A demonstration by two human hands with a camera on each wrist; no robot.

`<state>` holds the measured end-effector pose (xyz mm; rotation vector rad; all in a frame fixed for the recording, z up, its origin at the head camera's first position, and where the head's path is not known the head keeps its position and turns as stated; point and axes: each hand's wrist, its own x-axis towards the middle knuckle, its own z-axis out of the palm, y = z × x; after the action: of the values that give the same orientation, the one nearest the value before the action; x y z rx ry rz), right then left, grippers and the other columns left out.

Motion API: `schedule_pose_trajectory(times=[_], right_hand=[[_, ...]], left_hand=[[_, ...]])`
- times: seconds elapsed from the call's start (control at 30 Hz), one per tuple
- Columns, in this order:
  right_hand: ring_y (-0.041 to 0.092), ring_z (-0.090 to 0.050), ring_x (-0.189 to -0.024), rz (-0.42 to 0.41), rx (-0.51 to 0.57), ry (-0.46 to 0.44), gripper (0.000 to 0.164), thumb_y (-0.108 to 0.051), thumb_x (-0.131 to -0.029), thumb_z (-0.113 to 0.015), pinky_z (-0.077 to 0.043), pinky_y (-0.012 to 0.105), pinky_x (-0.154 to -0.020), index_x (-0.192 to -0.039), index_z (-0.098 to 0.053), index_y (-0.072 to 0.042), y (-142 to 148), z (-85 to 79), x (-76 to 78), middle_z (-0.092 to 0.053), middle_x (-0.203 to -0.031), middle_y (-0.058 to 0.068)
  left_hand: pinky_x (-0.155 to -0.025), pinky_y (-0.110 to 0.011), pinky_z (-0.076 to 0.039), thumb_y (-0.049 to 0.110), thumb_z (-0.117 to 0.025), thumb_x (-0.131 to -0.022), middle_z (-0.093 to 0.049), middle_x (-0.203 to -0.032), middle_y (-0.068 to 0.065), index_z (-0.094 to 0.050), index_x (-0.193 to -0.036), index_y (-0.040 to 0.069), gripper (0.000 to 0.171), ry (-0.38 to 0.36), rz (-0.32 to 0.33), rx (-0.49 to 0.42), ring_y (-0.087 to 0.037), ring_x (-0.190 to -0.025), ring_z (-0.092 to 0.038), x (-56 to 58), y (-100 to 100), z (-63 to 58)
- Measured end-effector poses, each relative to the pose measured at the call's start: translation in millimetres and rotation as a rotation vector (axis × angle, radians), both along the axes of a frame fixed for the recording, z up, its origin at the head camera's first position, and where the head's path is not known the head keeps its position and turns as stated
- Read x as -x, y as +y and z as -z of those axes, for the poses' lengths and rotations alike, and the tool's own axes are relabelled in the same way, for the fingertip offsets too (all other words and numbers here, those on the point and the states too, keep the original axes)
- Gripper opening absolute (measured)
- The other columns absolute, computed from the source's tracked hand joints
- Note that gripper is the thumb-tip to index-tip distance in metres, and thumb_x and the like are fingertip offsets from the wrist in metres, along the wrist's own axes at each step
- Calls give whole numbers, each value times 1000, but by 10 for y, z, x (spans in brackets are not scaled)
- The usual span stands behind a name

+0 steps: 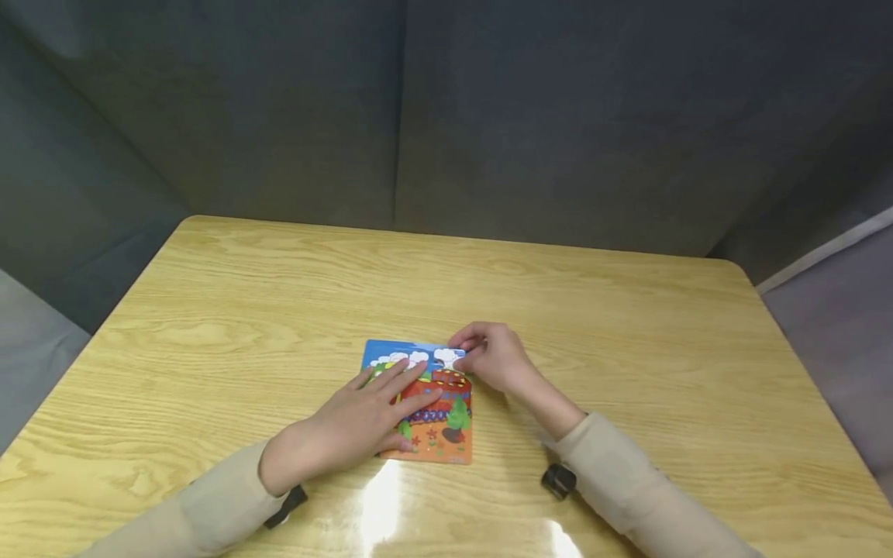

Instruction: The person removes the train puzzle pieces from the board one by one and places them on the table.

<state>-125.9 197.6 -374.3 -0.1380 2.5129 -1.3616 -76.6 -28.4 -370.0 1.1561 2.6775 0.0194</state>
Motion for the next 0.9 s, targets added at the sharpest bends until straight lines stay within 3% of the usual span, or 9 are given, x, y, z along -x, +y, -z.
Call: schedule_pose_trajectory(times=[0.27,0.5,0.77,0.9], right_hand=[[19,-65,-77,4,87,-51,20,3,-87,-70,-55,33,-67,-107,-69,2,146,-40,-5,-62,-96,12],[17,-68,-82,13,173,-70,26,2,-87,-70,-57,40,-78,-112,-65,10,626,-168,-29,-60,-100,16],[14,-63,-89,46,-4,-106,38,-12,-89,-73,-56,34,-76,-118,-63,9,1535,-132,-117,-64,-104,8],[12,-62,-88,39,-66,-127,35,-13,-90,-71,-56,33,-74,-116,-64,9,1892,-80,-184,-65,-103,5]], left_hand=[[-110,-54,-32,54,-54,-93,-22,-161,-8,-37,-153,29,67,9,2,-2,-29,-146,-22,-2,-5,4],[-110,-55,-32,53,-54,-94,-22,-161,-8,-38,-153,28,66,15,8,-9,-29,-146,-22,-3,-12,4],[-111,-54,-30,53,-54,-94,-21,-162,-8,-37,-153,28,67,-1,5,-14,-28,-147,-20,-2,-14,12],[-110,-55,-31,52,-56,-93,-21,-161,-8,-37,-153,28,67,2,9,-13,-29,-147,-21,-11,-22,21]])
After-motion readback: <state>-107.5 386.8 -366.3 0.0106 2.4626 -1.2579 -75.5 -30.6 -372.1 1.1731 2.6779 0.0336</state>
